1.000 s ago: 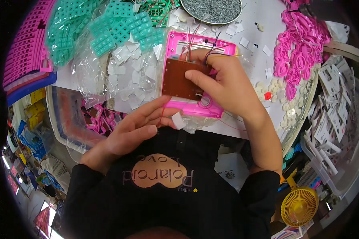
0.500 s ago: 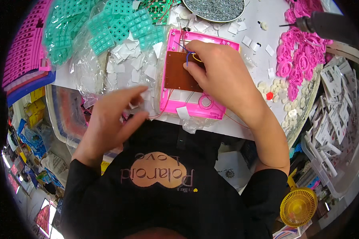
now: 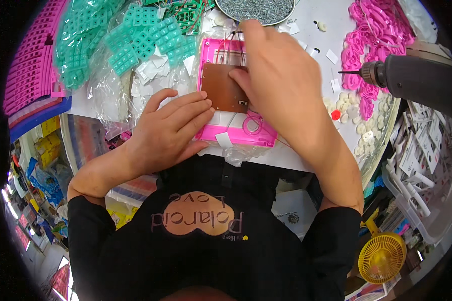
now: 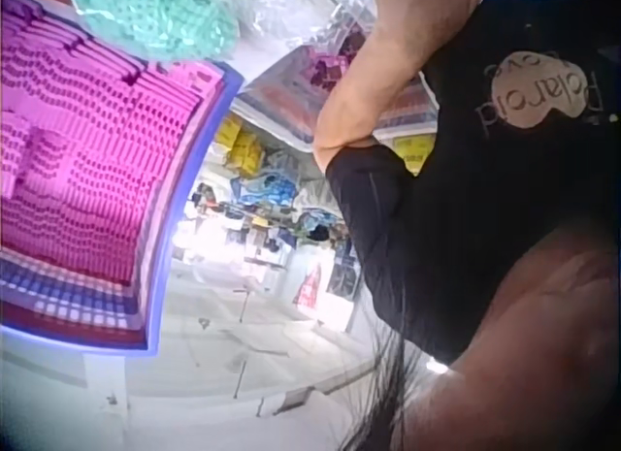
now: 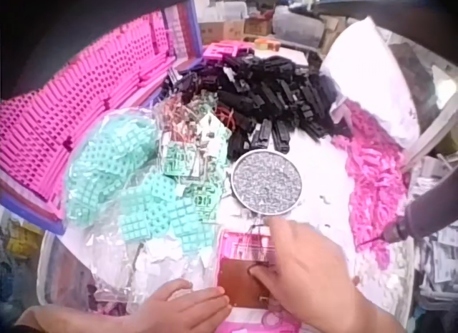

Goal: Assembling components of a pink electronic toy on a workbench.

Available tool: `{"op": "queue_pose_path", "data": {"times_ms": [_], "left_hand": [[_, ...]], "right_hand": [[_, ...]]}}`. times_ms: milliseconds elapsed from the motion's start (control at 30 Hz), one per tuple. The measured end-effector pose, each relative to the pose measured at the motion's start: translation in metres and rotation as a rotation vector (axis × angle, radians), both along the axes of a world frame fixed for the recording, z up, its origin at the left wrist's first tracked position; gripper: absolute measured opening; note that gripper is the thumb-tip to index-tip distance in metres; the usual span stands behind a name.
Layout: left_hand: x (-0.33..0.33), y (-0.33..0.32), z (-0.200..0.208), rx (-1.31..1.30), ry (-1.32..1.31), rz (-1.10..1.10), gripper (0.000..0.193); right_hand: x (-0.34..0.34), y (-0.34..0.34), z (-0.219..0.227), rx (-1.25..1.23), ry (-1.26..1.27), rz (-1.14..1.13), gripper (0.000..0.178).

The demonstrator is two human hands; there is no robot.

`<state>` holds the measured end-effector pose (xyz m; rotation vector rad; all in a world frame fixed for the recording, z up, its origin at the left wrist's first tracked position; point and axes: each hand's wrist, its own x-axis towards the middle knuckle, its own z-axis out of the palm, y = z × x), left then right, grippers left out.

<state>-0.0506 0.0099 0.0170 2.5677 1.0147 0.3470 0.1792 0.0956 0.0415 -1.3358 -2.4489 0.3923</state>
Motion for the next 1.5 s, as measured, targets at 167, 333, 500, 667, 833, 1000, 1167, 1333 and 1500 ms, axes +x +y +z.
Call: {"op": "queue_pose_path", "data": {"times_ms": [167,333,500,667,833,1000,1167,1333,1500], "left_hand": [[0.003,0.007,0.006,-0.044,-0.012,0.0,0.058],[0.004,0.024,0.02,-0.131,0.044,-0.09,0.054],[0.006,0.091,0.038,-0.465,0.12,-0.293,0.034],[0.03,0.207,0.002,0.173,0.011,0.068,0.016],[0.061,0.241,-0.021,0.143,0.353,-0.076,0.018],[0.054,0.238,-0.038,0.335,0.078,0.042,0.02],[0.064,0.243,-0.035,0.321,0.262,0.022,0.026],[0.06,0.243,-0.025,0.327,0.18,0.079,0.024],[0.046,0.149,0.009,0.294,-0.185,0.033,0.01]], "right_hand": [[0.012,-0.053,0.005,-0.064,-0.096,0.278,0.067],[0.003,-0.075,-0.005,-0.16,-0.228,0.211,0.077],[0.004,-0.06,0.001,-0.126,-0.229,0.232,0.073],[-0.006,-0.05,0.013,-0.15,-0.193,0.247,0.066],[0.008,-0.043,0.016,-0.169,-0.006,0.259,0.058],[0.072,0.009,0.053,0.345,0.788,-0.218,0.033],[0.099,0.11,0.064,0.048,1.582,-0.099,0.043],[0.066,0.093,0.058,-0.191,1.225,0.09,0.048],[0.056,0.041,0.029,-0.344,1.279,0.11,0.056]]}}
